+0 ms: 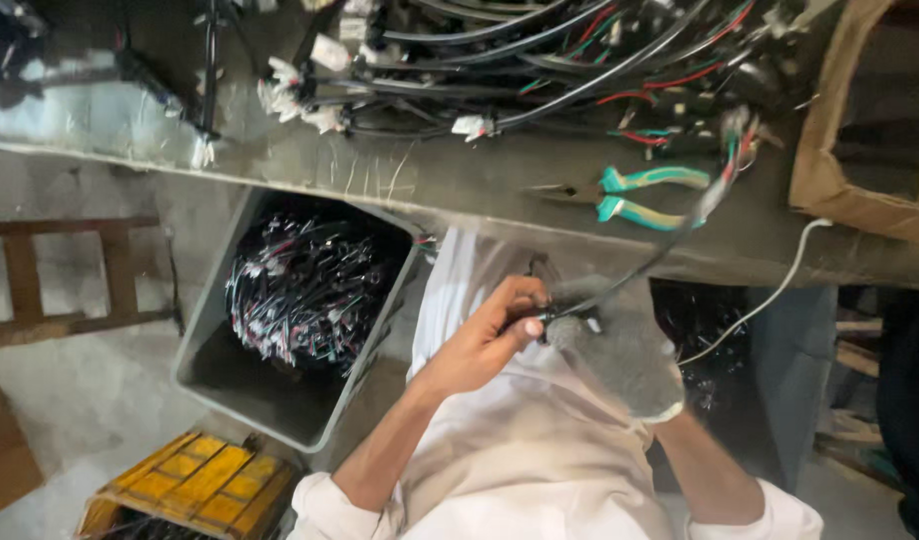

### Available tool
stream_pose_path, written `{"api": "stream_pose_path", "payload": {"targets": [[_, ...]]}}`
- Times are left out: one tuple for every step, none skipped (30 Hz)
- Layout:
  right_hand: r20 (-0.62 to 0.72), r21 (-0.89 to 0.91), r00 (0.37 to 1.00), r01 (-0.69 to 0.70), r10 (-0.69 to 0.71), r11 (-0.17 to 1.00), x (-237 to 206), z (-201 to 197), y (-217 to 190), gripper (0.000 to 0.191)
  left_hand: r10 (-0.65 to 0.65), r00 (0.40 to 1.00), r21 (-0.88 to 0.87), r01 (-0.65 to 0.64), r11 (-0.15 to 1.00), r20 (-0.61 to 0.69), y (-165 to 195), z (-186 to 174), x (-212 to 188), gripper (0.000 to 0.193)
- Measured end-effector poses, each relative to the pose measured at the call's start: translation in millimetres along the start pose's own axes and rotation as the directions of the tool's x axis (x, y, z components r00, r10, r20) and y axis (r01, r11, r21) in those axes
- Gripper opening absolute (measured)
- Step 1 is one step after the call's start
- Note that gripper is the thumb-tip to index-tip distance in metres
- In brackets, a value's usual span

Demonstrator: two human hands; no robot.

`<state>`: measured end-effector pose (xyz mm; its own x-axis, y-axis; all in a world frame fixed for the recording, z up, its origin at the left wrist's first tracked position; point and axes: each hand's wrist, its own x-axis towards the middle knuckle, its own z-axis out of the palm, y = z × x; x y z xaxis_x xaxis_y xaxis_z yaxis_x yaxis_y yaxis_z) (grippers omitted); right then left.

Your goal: The person sits on the floor and repeatedly strips the outer insulation from black wires using pliers. They pull the insulation off to expose the inner conductors and place the stripped wires onto a pile on the table.

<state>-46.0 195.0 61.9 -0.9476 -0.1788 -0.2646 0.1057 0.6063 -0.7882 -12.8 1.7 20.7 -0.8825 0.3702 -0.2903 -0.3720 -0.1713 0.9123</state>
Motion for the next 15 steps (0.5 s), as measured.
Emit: {"api": "stream_pose_path", "payload": {"targets": [[0.000,-0.012,0.991,0.133,-0.133,0.991,-1,1,4,0.017,0.039,0.999,0.009,-0.039,0.999,-0.019,1,2,3,0.029],[0.004,0.076,0.999,0.050,-0.051,0.996,1,5,7,0.015,0.073,0.996,0.019,-0.072,0.997,-0.043,3,6,0,0.027],[0.011,0.161,1.000,-0.028,0.026,0.986,3,9,9,0.013,0.154,0.985,0.190,-0.139,0.972,-0.071,4,11,0,0.026],[0.025,0.246,0.995,-0.101,0.097,0.964,5,10,10,0.011,0.242,0.967,0.360,-0.196,0.912,-0.086,7,14,-2,0.025],[-0.014,0.237,1.000,0.004,-0.001,0.971,8,11,8,0.012,0.333,0.939,0.522,-0.243,0.818,-0.085,10,18,-5,0.024],[-0.051,0.224,0.994,0.109,-0.100,0.968,10,8,5,0.014,0.300,0.948,0.491,-0.212,0.845,-0.107,13,18,-3,0.025],[-0.081,0.209,0.978,0.203,-0.190,0.957,12,2,0,0.015,0.257,0.958,0.456,-0.173,0.873,-0.129,18,17,-2,0.025],[-0.082,0.181,0.966,0.258,-0.247,0.949,13,-5,-7,0.017,0.207,0.967,0.416,-0.128,0.900,-0.151,23,15,-1,0.026],[-0.085,0.153,0.948,0.315,-0.305,0.937,16,-15,-16,0.019,0.275,0.952,0.361,-0.213,0.908,-0.132,28,10,1,0.025],[-0.091,0.122,0.926,0.376,-0.367,0.919,22,-27,-24,0.022,0.349,0.930,0.305,-0.302,0.903,-0.112,33,3,4,0.024],[-0.179,-0.263,0.828,0.480,-0.531,0.837,28,-39,-33,0.032,0.419,0.903,0.244,-0.387,0.889,-0.096,39,-4,7,0.023],[-0.182,-0.614,0.699,0.468,-0.692,0.635,33,-51,-41,0.044,0.359,0.927,0.177,-0.338,0.924,-0.106,43,-8,8,0.025],[-0.147,-0.743,0.632,0.437,-0.761,0.507,36,-56,-47,0.050,0.302,0.947,0.112,-0.290,0.950,-0.108,47,-13,8,0.027],[-0.110,-0.850,0.559,0.376,-0.822,0.369,41,-62,-50,0.057,0.245,0.964,0.047,-0.241,0.969,-0.105,50,-16,8,0.028],[-0.114,-0.824,0.562,0.407,-0.820,0.393,43,-62,-50,0.058,0.225,0.970,0.022,-0.224,0.974,-0.092,52,-17,7,0.032]]}}
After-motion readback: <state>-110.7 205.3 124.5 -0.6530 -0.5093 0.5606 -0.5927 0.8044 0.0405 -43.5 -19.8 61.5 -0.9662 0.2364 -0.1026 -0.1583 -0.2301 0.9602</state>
